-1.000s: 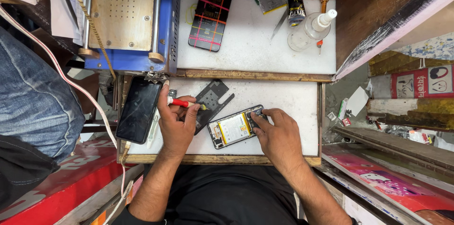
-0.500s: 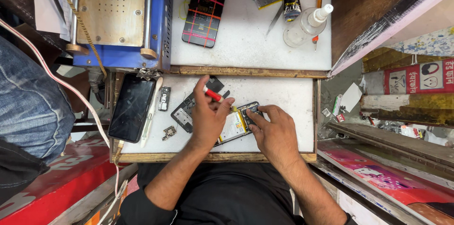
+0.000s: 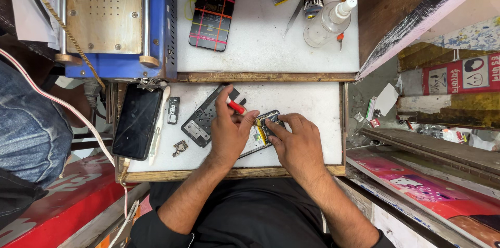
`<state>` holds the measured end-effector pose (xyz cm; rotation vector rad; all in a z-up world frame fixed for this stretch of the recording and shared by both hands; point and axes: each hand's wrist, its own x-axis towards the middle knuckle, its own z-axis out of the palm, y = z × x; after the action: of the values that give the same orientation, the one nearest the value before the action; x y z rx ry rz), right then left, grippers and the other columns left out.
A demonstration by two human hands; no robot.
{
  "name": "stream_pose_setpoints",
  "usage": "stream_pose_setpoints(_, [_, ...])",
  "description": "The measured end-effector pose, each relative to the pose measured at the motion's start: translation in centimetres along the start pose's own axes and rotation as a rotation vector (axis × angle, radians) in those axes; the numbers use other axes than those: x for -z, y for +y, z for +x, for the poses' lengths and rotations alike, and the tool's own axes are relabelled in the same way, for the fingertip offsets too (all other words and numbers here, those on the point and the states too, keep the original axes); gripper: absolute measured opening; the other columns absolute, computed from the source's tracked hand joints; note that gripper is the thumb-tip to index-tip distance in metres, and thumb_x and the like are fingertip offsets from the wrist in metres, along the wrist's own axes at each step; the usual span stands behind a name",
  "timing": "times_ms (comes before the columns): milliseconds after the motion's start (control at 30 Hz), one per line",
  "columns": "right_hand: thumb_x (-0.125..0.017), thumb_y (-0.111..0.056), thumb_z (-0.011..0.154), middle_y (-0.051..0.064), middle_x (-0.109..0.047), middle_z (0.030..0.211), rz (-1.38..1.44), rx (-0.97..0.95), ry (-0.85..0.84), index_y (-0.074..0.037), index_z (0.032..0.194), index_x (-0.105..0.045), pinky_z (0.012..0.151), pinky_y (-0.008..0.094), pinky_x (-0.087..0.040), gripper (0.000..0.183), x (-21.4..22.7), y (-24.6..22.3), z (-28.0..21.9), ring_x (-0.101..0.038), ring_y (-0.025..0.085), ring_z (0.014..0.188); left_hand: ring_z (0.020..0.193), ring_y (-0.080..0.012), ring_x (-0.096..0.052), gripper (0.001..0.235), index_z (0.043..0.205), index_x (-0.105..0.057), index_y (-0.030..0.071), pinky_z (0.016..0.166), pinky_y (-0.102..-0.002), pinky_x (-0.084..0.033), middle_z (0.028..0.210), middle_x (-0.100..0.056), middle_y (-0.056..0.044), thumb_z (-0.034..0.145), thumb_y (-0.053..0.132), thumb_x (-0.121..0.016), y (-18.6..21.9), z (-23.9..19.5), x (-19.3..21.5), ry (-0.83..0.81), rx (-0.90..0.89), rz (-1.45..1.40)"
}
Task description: The person uses a red-handled screwdriver to remove screws from a disassembled smartphone on a workbench. They then use their fingers to lift and reposition internal components, including the battery and circuit board, while other phone parts and tools remain on the table.
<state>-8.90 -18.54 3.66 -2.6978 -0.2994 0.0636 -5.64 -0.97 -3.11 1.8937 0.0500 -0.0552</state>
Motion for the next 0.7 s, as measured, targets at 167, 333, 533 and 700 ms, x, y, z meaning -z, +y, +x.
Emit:
stream_pose_setpoints(167, [-0.078,-0.022,0.083,0.009,-0.064,0.119,0.003,0.006,0.009,-0.017,0.123,-0.075,0.097,0.046,-0.045,0.040,-0.1,0.1,0.0,-0.059,0.029,0.114,0.076,-0.0163,-0.078,0.076,0.151,-0.026,0.008,0.061,-0.030,-0.065,0.087,-0.069,-0.009,0.095,0.018,-0.077,-0.2,-0.2,-0.1,-0.024,-0.016,0.042])
stream_pose_setpoints(333, [-0.079,-0.021,0.083,0.009,-0.064,0.119,0.010,0.005,0.011,-0.017,0.123,-0.075,0.096,0.046,-0.044,0.041,0.0,0.1,0.0,-0.059,0.029,0.113,0.078,-0.0162,-0.078,0.077,0.151,-0.024,0.008,0.062,-0.029,-0.066,0.088,-0.068,-0.009,0.095,0.017,-0.078,-0.3,-0.2,-0.1,-0.032,-0.058,0.069])
stream_pose_setpoints(533, [-0.078,-0.021,0.083,0.009,-0.064,0.120,-0.003,0.014,0.012,-0.017,0.123,-0.075,0.097,0.046,-0.044,0.041,0.0,0.1,0.0,-0.059,0.029,0.114,0.075,-0.0161,-0.077,0.077,0.149,-0.025,0.008,0.060,-0.029,-0.065,0.086,-0.068,-0.008,0.094,0.018,-0.078,-0.7,-0.4,-0.3,-0.013,-0.081,0.103])
stream_pose_setpoints(700, [-0.078,-0.022,0.083,0.009,-0.064,0.120,-0.005,0.024,0.015,-0.017,0.124,-0.075,0.097,0.046,-0.044,0.041,-0.2,0.2,-0.1,-0.059,0.028,0.114,0.077,-0.0162,-0.077,0.075,0.149,-0.026,0.006,0.064,-0.028,-0.067,0.089,-0.067,-0.010,0.096,0.015,-0.078,-1.4,-0.8,-0.4,-0.012,-0.195,0.104])
